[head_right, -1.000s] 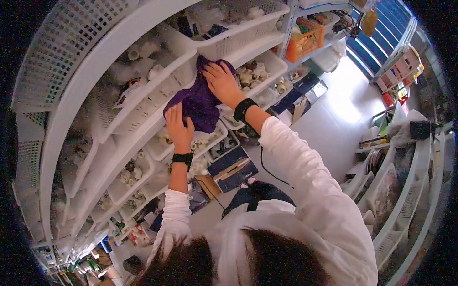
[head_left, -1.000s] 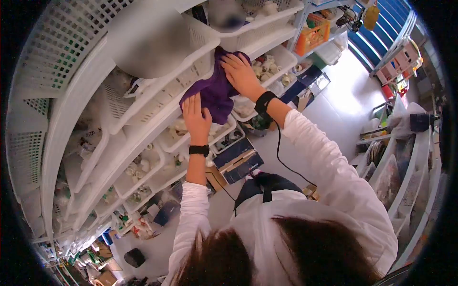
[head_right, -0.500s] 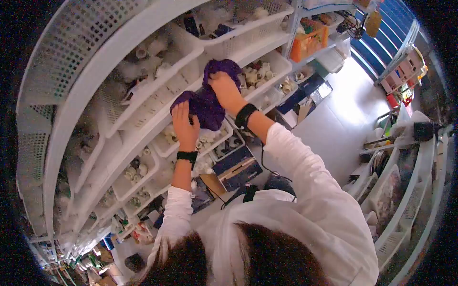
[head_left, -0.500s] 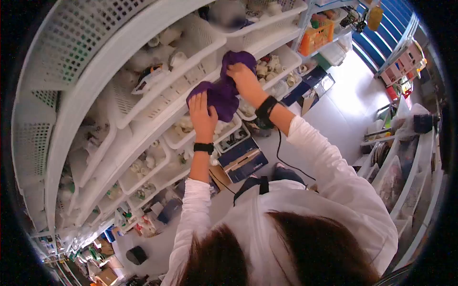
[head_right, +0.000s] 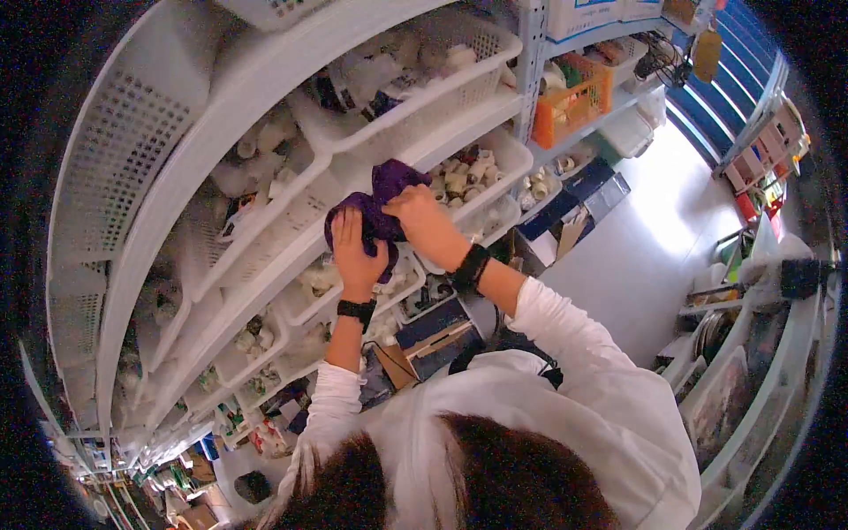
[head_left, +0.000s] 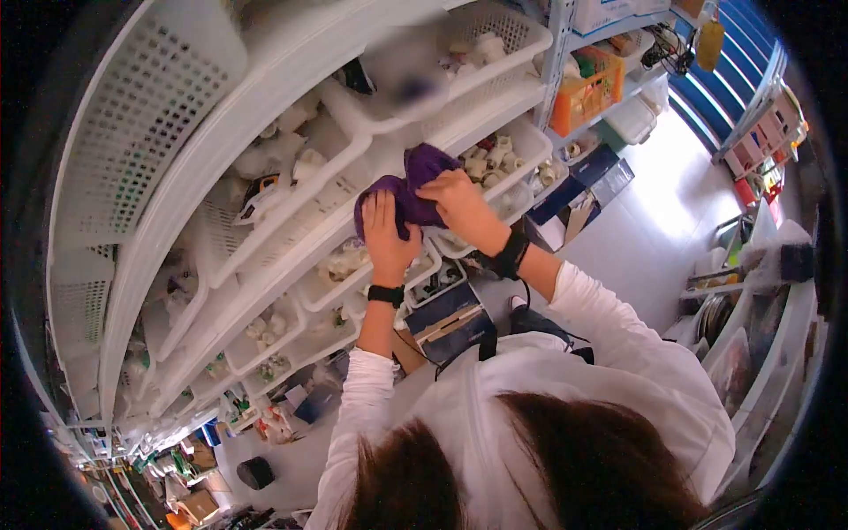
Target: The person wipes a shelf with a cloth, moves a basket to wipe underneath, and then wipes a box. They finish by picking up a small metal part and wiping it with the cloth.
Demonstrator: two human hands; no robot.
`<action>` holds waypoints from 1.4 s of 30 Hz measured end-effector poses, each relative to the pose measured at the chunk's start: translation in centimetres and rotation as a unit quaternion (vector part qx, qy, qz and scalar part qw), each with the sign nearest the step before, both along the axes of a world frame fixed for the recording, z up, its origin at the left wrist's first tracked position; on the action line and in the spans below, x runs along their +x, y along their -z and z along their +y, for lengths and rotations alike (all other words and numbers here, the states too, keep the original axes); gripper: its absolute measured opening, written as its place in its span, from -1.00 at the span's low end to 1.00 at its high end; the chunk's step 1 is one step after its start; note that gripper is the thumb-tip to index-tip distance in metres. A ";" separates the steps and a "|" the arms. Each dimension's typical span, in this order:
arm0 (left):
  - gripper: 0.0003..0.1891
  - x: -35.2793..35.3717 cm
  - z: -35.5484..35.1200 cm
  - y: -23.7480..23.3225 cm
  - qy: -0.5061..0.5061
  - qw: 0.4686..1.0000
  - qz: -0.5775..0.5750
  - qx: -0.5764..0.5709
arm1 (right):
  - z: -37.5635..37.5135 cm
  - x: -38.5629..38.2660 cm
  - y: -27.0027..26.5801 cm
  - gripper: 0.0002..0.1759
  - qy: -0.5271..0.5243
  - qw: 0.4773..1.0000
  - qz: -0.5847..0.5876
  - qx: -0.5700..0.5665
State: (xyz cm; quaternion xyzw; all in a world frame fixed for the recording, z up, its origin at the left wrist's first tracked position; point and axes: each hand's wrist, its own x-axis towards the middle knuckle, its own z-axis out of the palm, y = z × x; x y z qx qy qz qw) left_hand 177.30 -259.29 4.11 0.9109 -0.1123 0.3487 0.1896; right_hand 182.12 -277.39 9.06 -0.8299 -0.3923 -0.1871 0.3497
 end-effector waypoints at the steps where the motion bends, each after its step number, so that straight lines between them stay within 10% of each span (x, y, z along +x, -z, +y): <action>1: -0.32 0.6 -1.1 -0.4 -0.002 1.000 0.012 -0.006 | -1.0 0.4 -0.3 -0.58 0.000 1.000 0.009 -0.004; 21: -0.29 16.1 -20.4 -3.0 0.045 0.995 0.081 0.028 | -21.6 13.8 -2.3 -0.56 0.167 0.973 -0.074 0.140; 42: -0.43 15.0 -19.5 -2.1 0.005 0.999 0.048 0.000 | -22.0 18.4 -1.0 -0.75 0.144 0.985 -0.087 0.045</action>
